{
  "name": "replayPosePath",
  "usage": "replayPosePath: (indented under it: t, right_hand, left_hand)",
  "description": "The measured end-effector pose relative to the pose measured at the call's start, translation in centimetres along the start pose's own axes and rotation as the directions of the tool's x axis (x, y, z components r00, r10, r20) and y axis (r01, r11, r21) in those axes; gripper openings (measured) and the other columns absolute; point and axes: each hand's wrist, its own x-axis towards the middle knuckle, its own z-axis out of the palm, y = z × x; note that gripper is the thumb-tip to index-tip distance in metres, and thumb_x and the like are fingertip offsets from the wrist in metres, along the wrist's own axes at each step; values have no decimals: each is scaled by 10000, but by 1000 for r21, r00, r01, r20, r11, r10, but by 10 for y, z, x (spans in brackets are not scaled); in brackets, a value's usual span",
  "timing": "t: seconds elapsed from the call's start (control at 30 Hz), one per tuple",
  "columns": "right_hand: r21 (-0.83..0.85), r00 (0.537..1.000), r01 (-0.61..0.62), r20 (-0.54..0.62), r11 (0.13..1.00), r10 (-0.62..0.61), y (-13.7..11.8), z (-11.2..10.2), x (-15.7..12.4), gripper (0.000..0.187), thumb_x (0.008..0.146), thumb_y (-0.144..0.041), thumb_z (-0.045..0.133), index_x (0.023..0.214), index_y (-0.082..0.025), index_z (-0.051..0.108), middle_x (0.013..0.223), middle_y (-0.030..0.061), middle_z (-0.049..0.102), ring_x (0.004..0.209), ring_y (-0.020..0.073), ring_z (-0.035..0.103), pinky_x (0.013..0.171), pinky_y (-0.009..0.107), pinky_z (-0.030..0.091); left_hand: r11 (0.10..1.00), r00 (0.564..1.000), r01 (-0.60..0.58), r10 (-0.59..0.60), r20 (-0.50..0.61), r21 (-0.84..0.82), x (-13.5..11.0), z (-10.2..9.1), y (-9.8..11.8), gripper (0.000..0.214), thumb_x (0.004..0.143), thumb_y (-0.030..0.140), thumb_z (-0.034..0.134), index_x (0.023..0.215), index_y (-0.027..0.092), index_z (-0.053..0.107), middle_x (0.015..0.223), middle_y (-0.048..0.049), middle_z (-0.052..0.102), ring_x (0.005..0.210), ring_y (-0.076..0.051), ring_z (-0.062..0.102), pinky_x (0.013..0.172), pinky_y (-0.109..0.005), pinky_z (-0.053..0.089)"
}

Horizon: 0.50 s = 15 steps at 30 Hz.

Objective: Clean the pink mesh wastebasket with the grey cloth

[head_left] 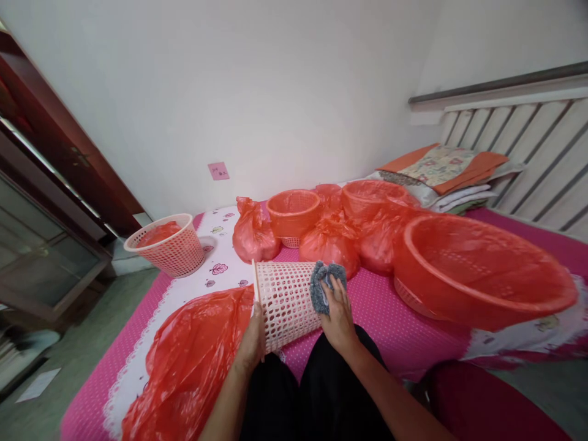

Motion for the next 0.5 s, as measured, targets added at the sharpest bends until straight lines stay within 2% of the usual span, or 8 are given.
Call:
replayPosePath:
  t: [0.07, 0.17, 0.37, 0.5]
  right_hand:
    - [-5, 1000, 12, 7, 1000, -12, -14, 1, -2, 727, 826, -68, 516, 1536, -205, 444, 1666, 142, 333, 1566, 353, 248, 1232, 632, 307]
    - [0, 998, 49, 27, 999, -49, -35, 3, -4, 749, 820, -92, 534, 1550, -212, 423, 1675, 135, 322, 1563, 359, 252, 1228, 642, 291]
    - [46, 991, 104, 86, 994, -107, -62, 4, -2, 764, 803, -191, 635, 1539, -172, 431, 1674, 177, 319, 1568, 380, 228, 1230, 636, 269]
    - [35, 979, 152, 131, 988, -155, -75, 5, 2, 774, 778, -250, 686, 1513, -144, 466, 1674, 197, 317, 1567, 388, 225, 1239, 632, 242]
  left_hand:
    - [995, 997, 11, -3, 78, -99, 1, 2, -3, 797, 950, 737, 422, 1499, 169, 530, 1376, -187, 703, 1378, -335, 586, 1157, -528, 459]
    - [988, 992, 51, -33, 119, -148, 1, 3, -3, 770, 985, 701, 368, 1521, 170, 518, 1356, -169, 721, 1364, -335, 601, 1167, -523, 457]
    - [987, 979, 55, -23, 203, -152, 0, 0, 0, 749, 971, 687, 454, 1528, 190, 521, 1342, -161, 729, 1343, -342, 618, 1165, -531, 459]
    - [985, 979, 48, -13, 202, -167, -1, 0, 1, 743, 972, 666, 477, 1519, 166, 531, 1335, -175, 730, 1331, -350, 627, 1170, -519, 452]
